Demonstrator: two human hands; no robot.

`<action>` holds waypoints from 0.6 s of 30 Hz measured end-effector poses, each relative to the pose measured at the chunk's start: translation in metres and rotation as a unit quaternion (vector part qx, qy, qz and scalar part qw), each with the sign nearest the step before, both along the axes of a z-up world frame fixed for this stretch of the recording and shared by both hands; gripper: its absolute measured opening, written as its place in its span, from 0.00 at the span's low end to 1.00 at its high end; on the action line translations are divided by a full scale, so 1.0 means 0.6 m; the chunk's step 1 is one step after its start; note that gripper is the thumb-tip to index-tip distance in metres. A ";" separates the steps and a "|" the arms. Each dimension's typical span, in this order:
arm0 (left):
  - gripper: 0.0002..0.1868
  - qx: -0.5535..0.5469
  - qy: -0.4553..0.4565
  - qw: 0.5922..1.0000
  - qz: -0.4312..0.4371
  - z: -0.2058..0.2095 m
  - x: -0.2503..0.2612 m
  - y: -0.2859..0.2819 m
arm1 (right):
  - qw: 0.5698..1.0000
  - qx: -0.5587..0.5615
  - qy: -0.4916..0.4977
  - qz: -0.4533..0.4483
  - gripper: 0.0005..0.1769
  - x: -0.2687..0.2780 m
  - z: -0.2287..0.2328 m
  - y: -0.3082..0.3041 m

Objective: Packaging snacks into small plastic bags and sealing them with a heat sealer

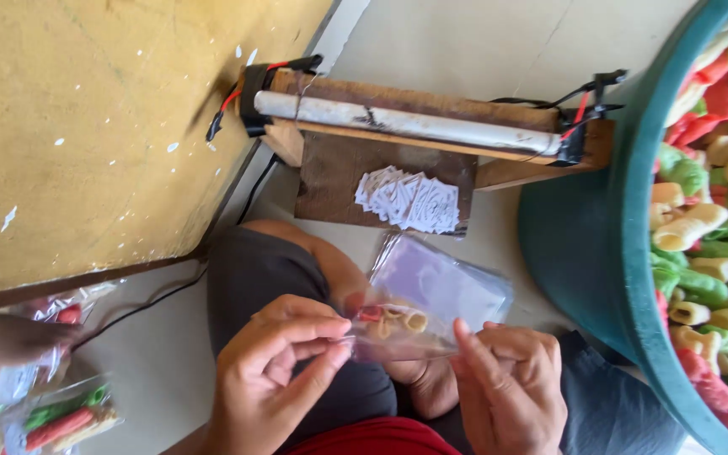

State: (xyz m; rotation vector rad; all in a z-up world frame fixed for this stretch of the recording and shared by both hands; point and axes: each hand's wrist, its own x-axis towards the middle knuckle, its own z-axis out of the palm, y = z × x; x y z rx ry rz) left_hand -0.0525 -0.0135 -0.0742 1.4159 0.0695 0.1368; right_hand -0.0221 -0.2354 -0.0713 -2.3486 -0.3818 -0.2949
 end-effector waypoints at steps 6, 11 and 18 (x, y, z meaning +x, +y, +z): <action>0.11 0.486 -0.190 0.851 -0.058 0.031 0.093 0.029 | 0.984 -0.080 -0.034 0.155 0.08 0.098 0.022 -0.056; 0.02 0.361 -0.154 0.919 -0.047 -0.031 0.195 -0.006 | 0.996 0.028 -0.017 0.083 0.02 0.201 -0.051 -0.028; 0.09 -0.166 0.117 0.964 0.174 -0.076 0.257 -0.089 | 0.846 0.491 0.103 -0.179 0.06 0.233 -0.095 0.042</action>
